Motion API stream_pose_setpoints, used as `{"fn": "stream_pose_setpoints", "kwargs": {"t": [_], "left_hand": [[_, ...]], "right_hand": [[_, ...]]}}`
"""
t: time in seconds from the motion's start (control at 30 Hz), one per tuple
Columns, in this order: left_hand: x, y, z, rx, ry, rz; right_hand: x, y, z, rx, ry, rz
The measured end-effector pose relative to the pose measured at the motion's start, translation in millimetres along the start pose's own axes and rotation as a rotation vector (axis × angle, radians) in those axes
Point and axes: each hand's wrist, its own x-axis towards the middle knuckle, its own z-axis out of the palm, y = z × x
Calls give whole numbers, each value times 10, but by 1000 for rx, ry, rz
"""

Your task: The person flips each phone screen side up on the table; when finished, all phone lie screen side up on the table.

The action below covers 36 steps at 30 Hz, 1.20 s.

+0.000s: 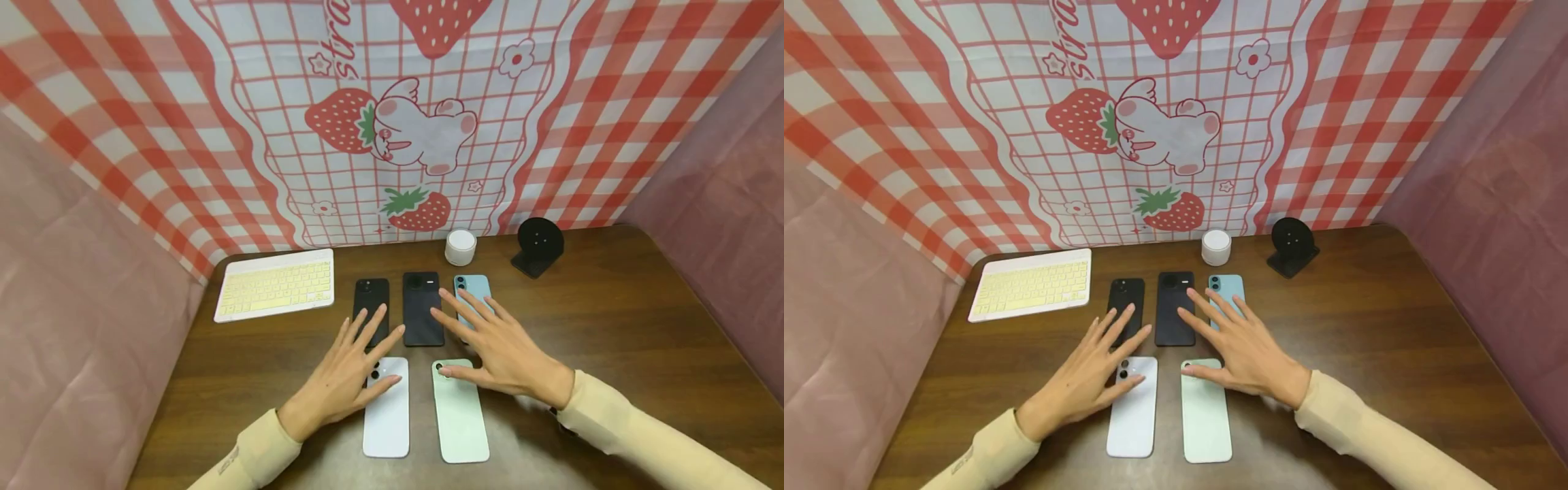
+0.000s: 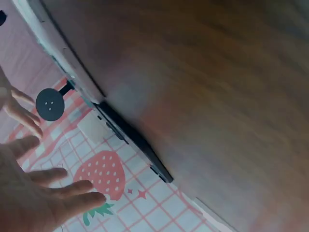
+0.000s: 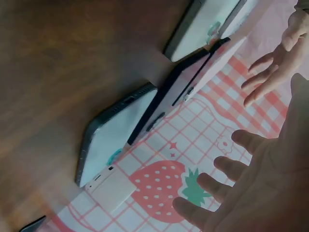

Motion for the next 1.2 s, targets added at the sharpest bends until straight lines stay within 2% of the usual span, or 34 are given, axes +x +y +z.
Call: {"fn": "stream_pose_setpoints", "kwargs": {"t": [0.33, 0.6, 0.73, 0.83, 1.03, 1.2], "left_hand": [[68, -5, -31, -153, 145, -228], [177, -59, -63, -317, 167, -467], [226, -111, -67, -385, 148, -555], [260, -143, -64, -413, 115, -595], [329, -155, -37, -393, 10, -644], [396, -122, -13, -360, -53, -656]], "right_hand": [[315, -1, -58, 135, 6, -14], [659, 40, -56, 284, 8, 12], [829, 62, -6, 401, -1, 30], [956, 74, 43, 500, 0, 36], [1203, 83, 150, 645, 7, 69], [1384, 97, 244, 692, -18, 144]]}}
